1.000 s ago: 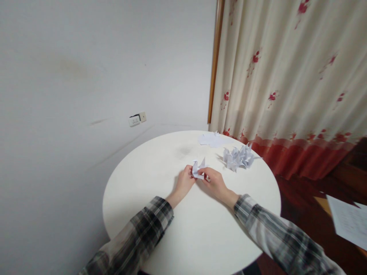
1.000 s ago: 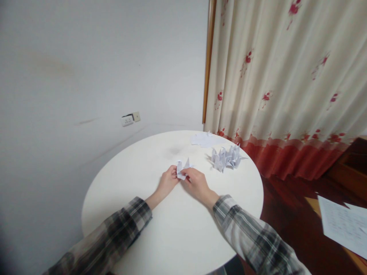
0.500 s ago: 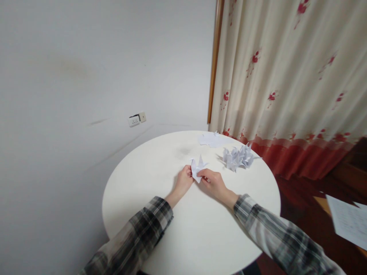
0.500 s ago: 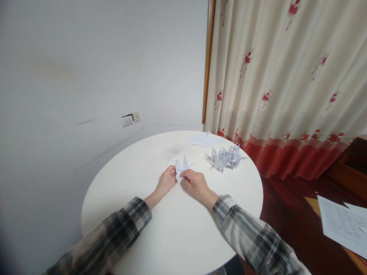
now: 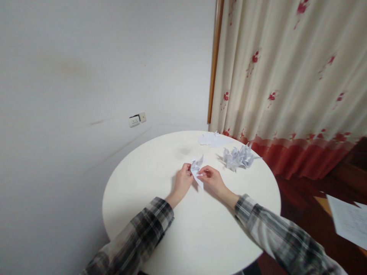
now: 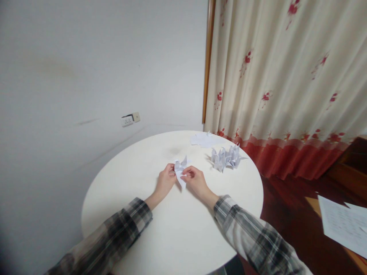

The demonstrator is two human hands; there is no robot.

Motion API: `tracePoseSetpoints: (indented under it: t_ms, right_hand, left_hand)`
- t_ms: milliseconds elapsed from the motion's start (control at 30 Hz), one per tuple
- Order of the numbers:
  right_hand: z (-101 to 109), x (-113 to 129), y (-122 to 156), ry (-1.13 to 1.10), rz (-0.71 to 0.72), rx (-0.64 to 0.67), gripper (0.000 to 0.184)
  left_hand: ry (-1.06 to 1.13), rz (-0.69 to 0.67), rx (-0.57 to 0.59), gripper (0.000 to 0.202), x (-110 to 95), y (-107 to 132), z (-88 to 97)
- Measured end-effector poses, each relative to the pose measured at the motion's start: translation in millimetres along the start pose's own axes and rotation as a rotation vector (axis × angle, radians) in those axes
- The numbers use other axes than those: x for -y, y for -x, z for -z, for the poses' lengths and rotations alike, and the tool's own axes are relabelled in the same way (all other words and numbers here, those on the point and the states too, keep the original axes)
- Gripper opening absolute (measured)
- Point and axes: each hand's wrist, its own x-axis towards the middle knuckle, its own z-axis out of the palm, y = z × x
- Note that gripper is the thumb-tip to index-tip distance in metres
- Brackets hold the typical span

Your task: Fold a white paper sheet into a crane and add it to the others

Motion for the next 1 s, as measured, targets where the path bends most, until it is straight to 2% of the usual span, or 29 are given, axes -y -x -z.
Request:
tracePoseSetpoints:
  t_ms: [133,200,300,367,467,633,833,1000]
  right_hand:
    - [-2,2,-2,-0.186,-0.152,-0.114,0.037]
    - [0,4,-1,-0.256,-0.24,-0.117,0.039]
    - [2,6,0,-0.388,-0.408,0.088,0.031]
    - [4,6,0,-0.469,-0.463,0.217,0.027]
    - [6,2,-1,-0.525,-0.475,0.298,0.025]
    - [9,-2,-3,-0.51,-0.43,0.278,0.022]
    - [11,0,-3,-0.401,-0.365,0.353,0.019]
    - [10,0,-4,-0.422,-0.342,0.342,0.018]
  left_hand:
    - [-0.103,-0.052,-0.019,0.023,-5,1,2.3]
    - [-0.135,-0.084,-0.022,0.025,-5,2,3.0]
    - [-0.168,-0.12,-0.022,0.029,-4,2,3.3]
    - [-0.189,-0.129,-0.008,0.031,-4,3,3.2]
    - [-0.229,-0.141,0.027,0.036,-6,4,3.2]
    - [-0.271,-0.16,0.064,0.038,-6,4,3.7]
    - [-0.263,-0.183,0.071,0.034,-2,4,2.9]
    - [-0.286,-0.186,0.079,0.033,-2,4,3.1]
